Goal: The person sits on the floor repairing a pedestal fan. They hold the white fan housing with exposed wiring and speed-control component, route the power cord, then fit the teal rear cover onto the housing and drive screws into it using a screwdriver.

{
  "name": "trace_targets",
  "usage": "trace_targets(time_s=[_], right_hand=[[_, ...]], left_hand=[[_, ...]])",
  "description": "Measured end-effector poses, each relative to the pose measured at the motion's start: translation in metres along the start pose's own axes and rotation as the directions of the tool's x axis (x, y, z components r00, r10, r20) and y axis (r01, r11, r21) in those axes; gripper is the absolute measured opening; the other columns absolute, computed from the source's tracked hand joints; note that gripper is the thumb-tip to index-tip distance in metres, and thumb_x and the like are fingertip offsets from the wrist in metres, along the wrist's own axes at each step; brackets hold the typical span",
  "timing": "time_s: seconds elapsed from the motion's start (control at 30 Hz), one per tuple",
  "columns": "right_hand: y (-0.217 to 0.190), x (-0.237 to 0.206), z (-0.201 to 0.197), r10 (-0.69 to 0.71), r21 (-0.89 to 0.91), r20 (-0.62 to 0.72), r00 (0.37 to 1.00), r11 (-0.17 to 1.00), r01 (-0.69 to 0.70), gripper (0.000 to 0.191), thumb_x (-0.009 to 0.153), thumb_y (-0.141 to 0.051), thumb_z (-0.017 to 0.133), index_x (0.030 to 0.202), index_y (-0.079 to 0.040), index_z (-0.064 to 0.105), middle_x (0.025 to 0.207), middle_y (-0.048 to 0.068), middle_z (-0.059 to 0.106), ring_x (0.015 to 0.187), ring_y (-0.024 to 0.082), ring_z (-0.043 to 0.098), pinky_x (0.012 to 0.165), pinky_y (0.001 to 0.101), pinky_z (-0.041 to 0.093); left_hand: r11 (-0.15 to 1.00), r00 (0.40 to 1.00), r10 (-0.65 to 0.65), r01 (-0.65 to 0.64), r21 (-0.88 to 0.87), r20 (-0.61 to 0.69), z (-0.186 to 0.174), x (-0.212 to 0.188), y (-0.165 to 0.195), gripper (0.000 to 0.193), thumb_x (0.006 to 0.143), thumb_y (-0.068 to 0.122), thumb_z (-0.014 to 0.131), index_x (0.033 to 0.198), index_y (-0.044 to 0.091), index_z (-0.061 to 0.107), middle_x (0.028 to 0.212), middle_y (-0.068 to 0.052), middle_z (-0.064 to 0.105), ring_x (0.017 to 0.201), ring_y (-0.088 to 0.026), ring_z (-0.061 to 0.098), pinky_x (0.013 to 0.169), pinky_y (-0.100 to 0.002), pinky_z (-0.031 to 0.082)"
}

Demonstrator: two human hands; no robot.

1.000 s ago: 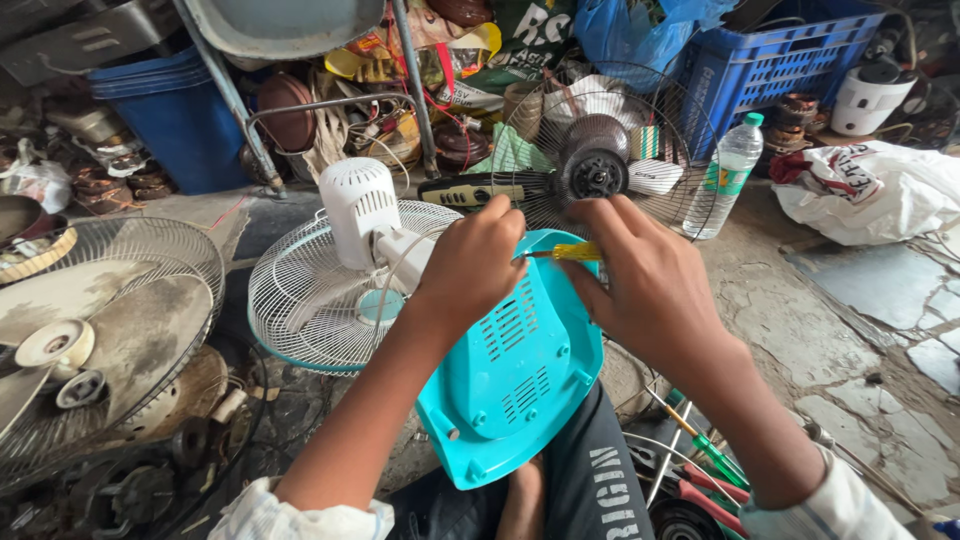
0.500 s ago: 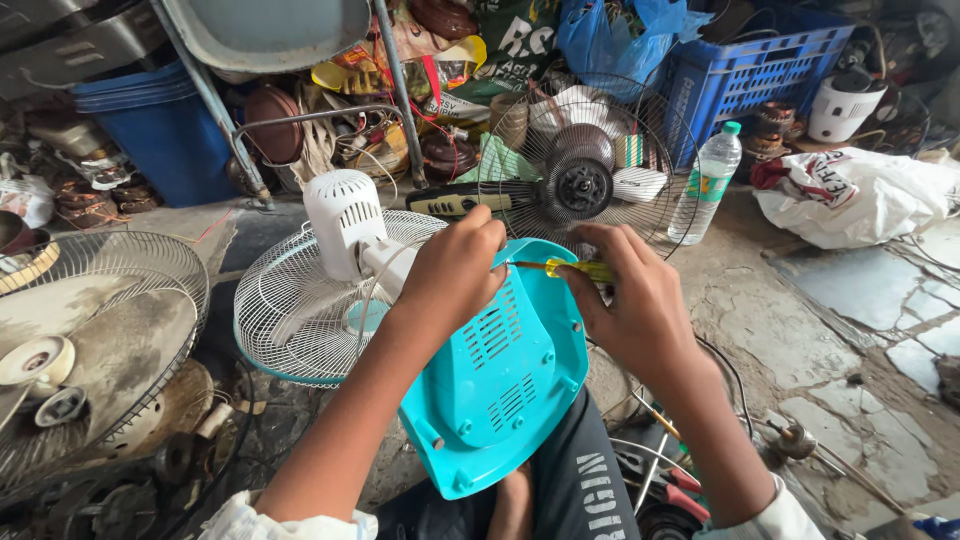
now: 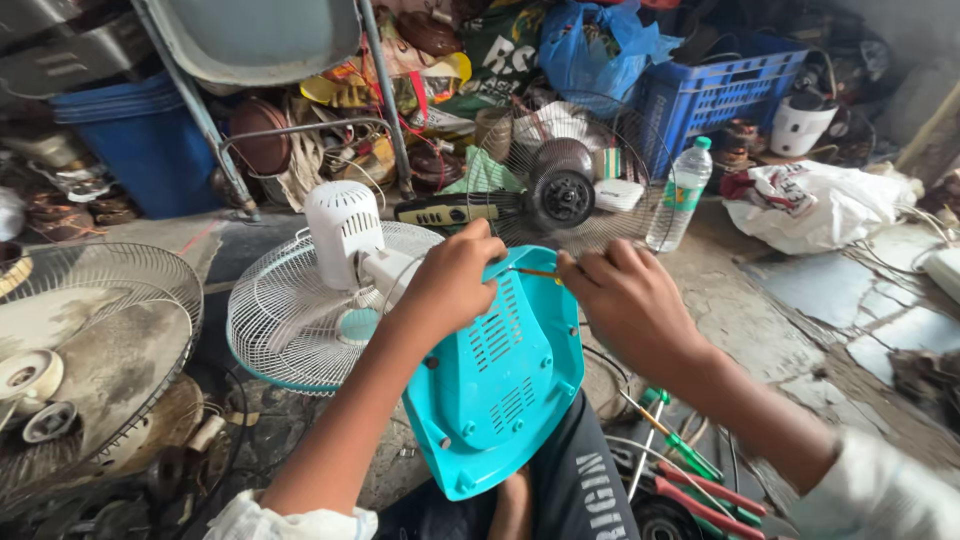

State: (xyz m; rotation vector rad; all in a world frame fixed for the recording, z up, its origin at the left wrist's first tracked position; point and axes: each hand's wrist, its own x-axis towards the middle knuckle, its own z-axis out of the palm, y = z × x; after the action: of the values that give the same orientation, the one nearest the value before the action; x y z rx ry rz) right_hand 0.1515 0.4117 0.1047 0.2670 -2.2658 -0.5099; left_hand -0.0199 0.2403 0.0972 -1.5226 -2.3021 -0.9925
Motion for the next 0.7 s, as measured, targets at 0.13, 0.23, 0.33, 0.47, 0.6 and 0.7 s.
trace_targets(time_s=[0.13, 0.23, 0.33, 0.47, 0.6, 0.7], right_hand=[[0.006, 0.019, 0.012, -0.075, -0.052, 0.285, 0.956, 0.994, 0.093, 0.039, 0.084, -0.024, 0.071, 0.118, -0.006, 0.067, 0.086, 0.001, 0.06, 0.077, 0.018, 0.06, 0.07, 0.0337, 0.048], [0.018, 0.032, 0.025, 0.204, 0.416, 0.604, 0.77, 0.744, -0.523, 0.033, 0.085, -0.028, 0.073, 0.11, -0.008, 0.066, 0.081, 0.0, 0.06, 0.071, 0.014, 0.057, 0.063, 0.0315, 0.044], [0.029, 0.029, 0.031, 0.116, 0.559, 0.809, 0.576, 0.15, -0.815, 0.029, 0.086, -0.031, 0.075, 0.102, -0.01, 0.065, 0.075, -0.001, 0.059, 0.064, 0.011, 0.054, 0.055, 0.0292, 0.04], [0.023, 0.024, 0.029, 0.135, 0.61, 0.143, 0.981, 0.768, -0.194, 0.029, 0.08, -0.037, 0.078, 0.091, -0.013, 0.065, 0.072, -0.002, 0.062, 0.061, 0.008, 0.058, 0.05, 0.0263, 0.043], [-0.003, 0.028, 0.021, 0.126, 0.226, 0.294, 0.947, 0.954, -0.197, 0.028, 0.089, -0.04, 0.072, 0.091, -0.013, 0.066, 0.068, 0.001, 0.058, 0.052, 0.011, 0.046, 0.05, 0.0328, 0.035], [-0.009, 0.042, 0.012, 0.212, 0.181, 0.472, 0.856, 0.927, -0.329, 0.028, 0.087, -0.04, 0.073, 0.09, -0.013, 0.066, 0.068, 0.001, 0.059, 0.054, 0.014, 0.051, 0.05, 0.0349, 0.039]], left_hand=[[0.998, 0.994, 0.06, -0.061, 0.001, -0.086, 0.005, 0.004, -0.01, 0.03, 0.068, -0.001, 0.069, 0.098, 0.003, 0.072, 0.105, -0.017, 0.062, 0.102, -0.04, 0.064, 0.084, -0.048, 0.052], [0.994, 0.987, 0.112, -0.111, 0.018, -0.116, 0.01, 0.008, -0.013, 0.029, 0.069, -0.002, 0.067, 0.098, 0.003, 0.073, 0.106, -0.017, 0.062, 0.104, -0.04, 0.064, 0.087, -0.049, 0.052], [0.989, 0.971, 0.143, -0.146, 0.001, -0.194, 0.017, 0.008, -0.009, 0.029, 0.066, -0.001, 0.068, 0.094, 0.004, 0.075, 0.106, -0.017, 0.063, 0.104, -0.04, 0.063, 0.088, -0.05, 0.051], [0.993, 0.979, 0.117, -0.11, 0.047, -0.168, 0.013, -0.001, -0.008, 0.03, 0.072, -0.002, 0.066, 0.098, 0.007, 0.077, 0.104, -0.015, 0.065, 0.106, -0.039, 0.061, 0.093, -0.049, 0.051], [0.992, 0.982, 0.124, -0.121, 0.032, -0.145, 0.007, -0.002, -0.007, 0.035, 0.068, -0.001, 0.067, 0.101, 0.005, 0.076, 0.105, -0.014, 0.065, 0.102, -0.039, 0.06, 0.093, -0.047, 0.05], [0.994, 0.984, 0.11, -0.113, -0.014, -0.139, 0.005, 0.002, -0.004, 0.035, 0.069, -0.001, 0.067, 0.103, 0.006, 0.076, 0.104, -0.013, 0.065, 0.104, -0.039, 0.059, 0.094, -0.046, 0.05]])
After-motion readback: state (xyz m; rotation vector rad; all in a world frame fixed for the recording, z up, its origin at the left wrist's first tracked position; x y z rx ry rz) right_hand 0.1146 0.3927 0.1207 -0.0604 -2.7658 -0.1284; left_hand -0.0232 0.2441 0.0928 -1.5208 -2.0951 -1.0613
